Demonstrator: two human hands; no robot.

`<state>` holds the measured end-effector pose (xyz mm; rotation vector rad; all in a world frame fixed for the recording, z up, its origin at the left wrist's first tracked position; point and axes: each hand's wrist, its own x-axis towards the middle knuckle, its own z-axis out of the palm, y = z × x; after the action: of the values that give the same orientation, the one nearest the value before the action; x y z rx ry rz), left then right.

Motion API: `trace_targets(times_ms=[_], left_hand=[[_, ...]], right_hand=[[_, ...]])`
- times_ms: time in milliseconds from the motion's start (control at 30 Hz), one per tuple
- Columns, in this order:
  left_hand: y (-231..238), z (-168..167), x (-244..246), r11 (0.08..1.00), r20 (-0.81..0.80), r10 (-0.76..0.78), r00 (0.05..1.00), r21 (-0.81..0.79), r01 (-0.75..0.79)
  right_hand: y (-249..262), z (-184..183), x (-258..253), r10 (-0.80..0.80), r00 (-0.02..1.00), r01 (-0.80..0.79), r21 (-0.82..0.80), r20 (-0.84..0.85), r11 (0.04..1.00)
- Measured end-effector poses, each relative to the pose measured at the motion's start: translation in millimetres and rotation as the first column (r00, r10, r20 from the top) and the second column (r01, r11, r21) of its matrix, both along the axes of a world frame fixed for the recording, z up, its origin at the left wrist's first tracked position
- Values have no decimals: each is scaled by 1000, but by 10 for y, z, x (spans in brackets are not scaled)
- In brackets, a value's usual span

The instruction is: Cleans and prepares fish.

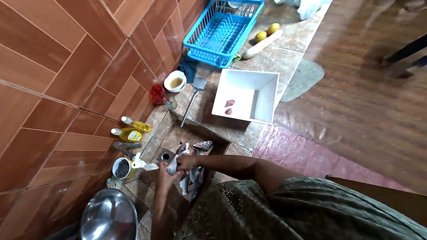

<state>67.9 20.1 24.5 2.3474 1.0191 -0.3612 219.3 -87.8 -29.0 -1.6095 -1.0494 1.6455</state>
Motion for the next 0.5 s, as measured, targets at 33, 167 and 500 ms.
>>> trace_targets(times_ms=[33,167,500], left_hand=[[-24,-7,-1,1000,3,14,1000,24,-14],[-109,42,3,997,-3,47,999,63,-46],[-20,46,-68,998,-73,20,997,-60,-24]], right_hand=[[12,18,26,32,998,-33,16,49,999],[50,61,74,93,988,-99,42,123,994],[-3,-12,-54,25,996,-25,-3,-80,1000]])
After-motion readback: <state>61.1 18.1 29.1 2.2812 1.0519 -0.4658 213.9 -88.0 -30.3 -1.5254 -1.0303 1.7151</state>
